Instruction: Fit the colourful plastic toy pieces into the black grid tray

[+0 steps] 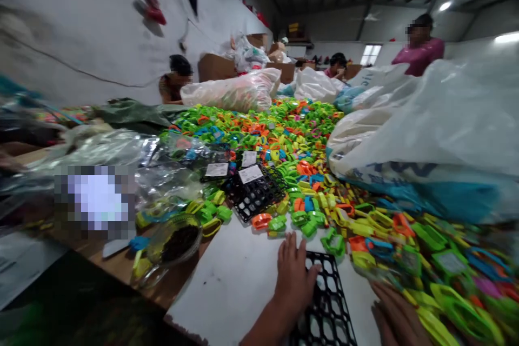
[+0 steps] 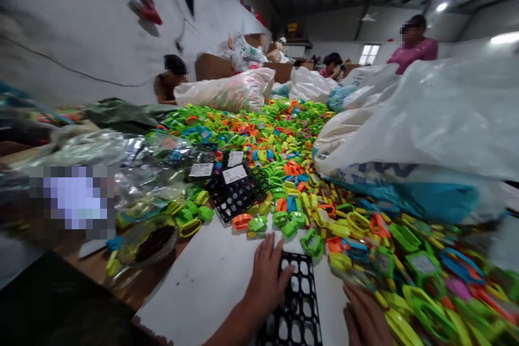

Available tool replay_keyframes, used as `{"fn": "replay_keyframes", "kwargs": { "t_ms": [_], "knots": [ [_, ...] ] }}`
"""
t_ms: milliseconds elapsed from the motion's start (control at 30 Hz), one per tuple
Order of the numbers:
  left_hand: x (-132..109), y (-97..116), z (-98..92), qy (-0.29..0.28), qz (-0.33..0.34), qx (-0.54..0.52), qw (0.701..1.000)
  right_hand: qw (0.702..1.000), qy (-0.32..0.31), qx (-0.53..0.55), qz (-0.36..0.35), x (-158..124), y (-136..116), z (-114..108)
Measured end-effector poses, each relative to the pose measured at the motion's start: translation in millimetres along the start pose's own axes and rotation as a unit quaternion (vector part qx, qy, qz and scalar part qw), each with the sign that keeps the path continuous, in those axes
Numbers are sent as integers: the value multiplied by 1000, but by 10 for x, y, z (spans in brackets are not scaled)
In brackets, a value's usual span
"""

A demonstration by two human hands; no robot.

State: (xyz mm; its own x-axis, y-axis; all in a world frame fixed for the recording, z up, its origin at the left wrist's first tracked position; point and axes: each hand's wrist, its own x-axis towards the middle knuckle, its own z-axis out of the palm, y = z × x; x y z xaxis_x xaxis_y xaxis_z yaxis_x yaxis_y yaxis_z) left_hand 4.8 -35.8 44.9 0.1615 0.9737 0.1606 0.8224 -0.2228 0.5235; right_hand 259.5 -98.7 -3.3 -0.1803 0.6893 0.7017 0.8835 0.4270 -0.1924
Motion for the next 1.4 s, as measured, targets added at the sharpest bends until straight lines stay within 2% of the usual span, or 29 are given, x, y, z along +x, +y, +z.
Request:
{"fn": "replay_keyframes", "kwargs": {
  "t_ms": [67,133,267,333,400,500,667,767,833,933,1000,1067,1133,1267,1400],
  "knots": [
    [12,-47,14,33,30,35,998,998,5,-12,56,77,-99,-163],
    [26,-111,20,67,80,52,993,994,38,-57,88,173,-43,-373],
    [83,-164,39,102,156,72,980,956,110,-205,180,270,404,-792],
    [114,-112,70,104,175,98,974,937,101,-246,226,299,617,-892],
    [129,-30,107,94,197,129,967,927,80,-261,258,375,738,-884],
    [114,55,149,67,229,170,956,926,48,-258,272,594,738,-744],
    [65,39,146,33,241,207,948,945,-27,-231,231,1037,530,-566],
    [15,49,102,9,219,203,954,958,-13,-191,213,1259,342,-496],
    [-46,64,55,-5,199,202,959,977,-1,-130,170,1388,150,-370],
    [-179,32,-47,-2,175,217,960,995,-72,-5,74,1543,-210,2],
    [-282,-42,-129,14,166,227,960,987,-148,31,49,1609,-431,313],
    [-376,-148,-205,33,157,229,960,976,-209,11,57,1641,-591,590],
    [-450,-259,-253,53,148,227,961,965,-254,-22,58,1647,-686,772],
    [-515,-403,-252,75,147,215,963,959,-275,-48,45,1666,-771,890],
    [-512,-483,-177,65,151,203,965,953,-276,-72,100,1798,-824,1059]
  ]
}}
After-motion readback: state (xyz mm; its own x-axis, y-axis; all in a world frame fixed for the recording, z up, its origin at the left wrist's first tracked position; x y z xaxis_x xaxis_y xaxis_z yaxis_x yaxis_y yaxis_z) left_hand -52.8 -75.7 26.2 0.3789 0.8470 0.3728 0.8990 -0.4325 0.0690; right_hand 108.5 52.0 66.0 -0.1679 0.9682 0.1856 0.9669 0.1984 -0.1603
